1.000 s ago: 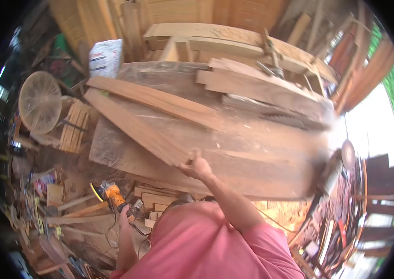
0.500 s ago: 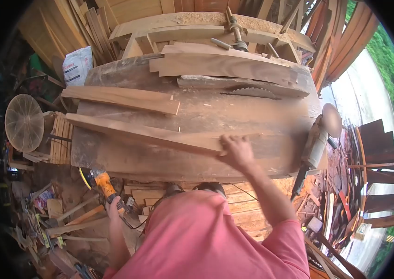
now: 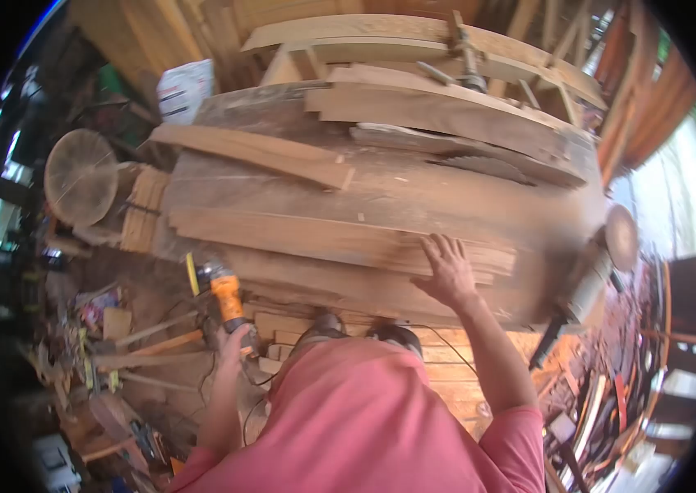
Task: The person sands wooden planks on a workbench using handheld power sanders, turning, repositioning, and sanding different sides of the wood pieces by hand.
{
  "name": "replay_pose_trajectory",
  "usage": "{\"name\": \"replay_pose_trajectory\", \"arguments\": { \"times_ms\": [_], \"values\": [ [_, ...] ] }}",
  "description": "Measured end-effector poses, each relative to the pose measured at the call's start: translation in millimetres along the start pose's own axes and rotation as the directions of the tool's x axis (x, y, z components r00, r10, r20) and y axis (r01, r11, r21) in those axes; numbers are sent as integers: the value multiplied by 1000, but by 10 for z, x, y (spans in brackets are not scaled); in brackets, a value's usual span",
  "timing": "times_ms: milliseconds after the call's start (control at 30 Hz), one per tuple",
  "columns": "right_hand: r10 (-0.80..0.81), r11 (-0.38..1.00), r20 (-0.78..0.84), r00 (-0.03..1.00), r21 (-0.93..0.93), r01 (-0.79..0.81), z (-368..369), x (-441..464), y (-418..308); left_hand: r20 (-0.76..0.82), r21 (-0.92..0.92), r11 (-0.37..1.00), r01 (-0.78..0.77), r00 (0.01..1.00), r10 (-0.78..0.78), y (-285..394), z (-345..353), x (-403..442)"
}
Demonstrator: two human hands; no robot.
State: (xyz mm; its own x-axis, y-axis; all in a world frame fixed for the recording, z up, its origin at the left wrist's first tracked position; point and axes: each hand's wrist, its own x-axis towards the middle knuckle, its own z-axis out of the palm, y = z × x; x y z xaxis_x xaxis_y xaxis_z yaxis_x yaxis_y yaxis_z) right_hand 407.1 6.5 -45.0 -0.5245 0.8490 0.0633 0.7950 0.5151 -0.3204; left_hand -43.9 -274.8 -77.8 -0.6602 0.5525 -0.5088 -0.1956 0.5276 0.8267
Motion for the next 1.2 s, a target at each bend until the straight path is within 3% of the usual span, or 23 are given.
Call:
{"name": "replay_pose_trajectory", "arguments": {
  "times_ms": [67,200,300,400,500,633,767,800,900,1000,1100,1133,1200],
  "values": [
    [-91,995,-17,996,-49,90,338,310,-404,-37,69,997,-36,999,39,103,19,-86],
    [40,994,183,982,-112,-20,573,759,-789,-21,160,973,-163,985,169,241,-162,-39],
    [17,999,281,960,-53,-2,561,727,-661,-58,264,939,-219,969,242,627,-311,4],
    [20,995,289,957,-97,8,391,581,-375,-93,384,877,-289,933,348,355,-857,676],
    [81,982,357,931,-188,-14,106,393,-103,-59,387,881,-273,946,319,566,-1189,1107],
    [289,917,324,901,-365,-163,-30,154,82,-19,409,870,-274,951,309,965,-1413,1721],
    [478,821,168,862,-436,-370,49,-7,71,59,567,756,-329,931,361,1324,-1420,2443],
    [539,784,194,820,-471,-404,3,9,2,97,595,725,-346,927,362,1448,-1360,2583],
    [516,686,-22,856,-589,-428,508,-284,200,202,628,628,-459,876,438,1587,-1128,3097],
    [614,787,-13,789,-54,-614,-113,-102,-630,269,642,537,-547,817,510,1651,-876,3570],
    [761,647,-77,645,179,-742,-278,-473,-856,217,632,582,-512,838,501,1736,-630,3616],
    [760,650,-110,641,110,-752,-249,-716,-830,238,658,515,-549,801,550,1701,-601,3721],
    [842,540,-86,533,129,-832,-226,-1198,-814,247,680,539,-497,847,470,1712,-634,3756]
  ]
}}
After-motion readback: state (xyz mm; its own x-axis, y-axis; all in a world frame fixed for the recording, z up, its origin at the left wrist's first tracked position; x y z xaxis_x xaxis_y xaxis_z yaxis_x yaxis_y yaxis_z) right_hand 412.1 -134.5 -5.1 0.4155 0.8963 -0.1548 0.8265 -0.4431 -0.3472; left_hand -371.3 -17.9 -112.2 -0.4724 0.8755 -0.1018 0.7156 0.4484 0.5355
